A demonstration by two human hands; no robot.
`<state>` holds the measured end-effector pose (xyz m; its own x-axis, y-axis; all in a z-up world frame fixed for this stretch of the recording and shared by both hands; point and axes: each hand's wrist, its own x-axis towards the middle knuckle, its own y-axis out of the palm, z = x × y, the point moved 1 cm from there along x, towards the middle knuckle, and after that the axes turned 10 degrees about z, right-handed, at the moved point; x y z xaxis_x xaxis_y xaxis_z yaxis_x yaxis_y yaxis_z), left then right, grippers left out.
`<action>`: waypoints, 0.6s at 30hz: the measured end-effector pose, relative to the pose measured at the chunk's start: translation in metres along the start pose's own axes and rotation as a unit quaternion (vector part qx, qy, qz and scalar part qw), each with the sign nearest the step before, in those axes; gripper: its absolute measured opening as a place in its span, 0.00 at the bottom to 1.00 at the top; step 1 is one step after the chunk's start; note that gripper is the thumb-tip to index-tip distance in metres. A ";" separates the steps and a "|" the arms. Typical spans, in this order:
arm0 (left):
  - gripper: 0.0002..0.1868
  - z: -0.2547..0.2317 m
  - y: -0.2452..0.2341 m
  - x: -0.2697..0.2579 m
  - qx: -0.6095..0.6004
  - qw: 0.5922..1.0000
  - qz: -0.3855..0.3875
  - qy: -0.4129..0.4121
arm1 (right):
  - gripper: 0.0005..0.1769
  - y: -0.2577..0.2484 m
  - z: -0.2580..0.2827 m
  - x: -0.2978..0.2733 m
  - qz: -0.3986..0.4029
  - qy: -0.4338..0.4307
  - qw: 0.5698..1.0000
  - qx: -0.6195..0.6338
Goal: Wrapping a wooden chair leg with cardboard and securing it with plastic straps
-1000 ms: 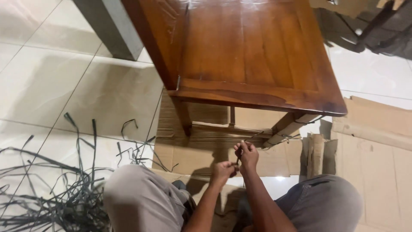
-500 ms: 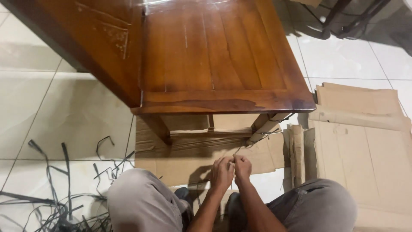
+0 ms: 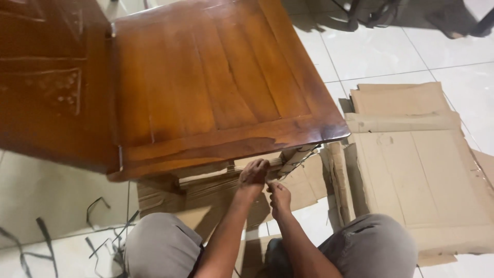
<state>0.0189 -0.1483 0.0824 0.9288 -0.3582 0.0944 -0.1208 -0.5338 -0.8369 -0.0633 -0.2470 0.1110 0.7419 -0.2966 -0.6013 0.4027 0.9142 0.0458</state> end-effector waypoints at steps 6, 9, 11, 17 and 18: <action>0.09 -0.001 -0.024 0.002 -0.054 0.992 0.075 -0.082 | 0.04 0.013 0.040 0.001 0.017 0.044 0.992 0.118; 0.14 0.021 0.000 0.007 -0.057 0.989 0.103 -0.094 | 0.06 0.025 0.056 -0.017 0.025 0.062 0.980 0.187; 0.18 0.035 0.018 0.005 -0.051 0.986 0.118 -0.105 | 0.07 0.030 0.064 -0.027 0.025 0.066 0.971 0.227; 0.18 0.034 0.013 0.012 0.005 1.000 -0.031 0.003 | 0.15 0.034 0.074 -0.026 0.079 0.040 0.972 0.218; 0.24 0.034 0.017 0.014 0.004 0.999 0.031 -0.035 | 0.15 0.033 0.072 -0.020 0.091 0.045 0.973 0.209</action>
<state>0.0417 -0.1357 0.0514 0.9416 -0.3367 0.0040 -0.1774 -0.5062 -0.8440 -0.0262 -0.2303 0.1825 0.7784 -0.0979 -0.6201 0.4667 0.7509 0.4673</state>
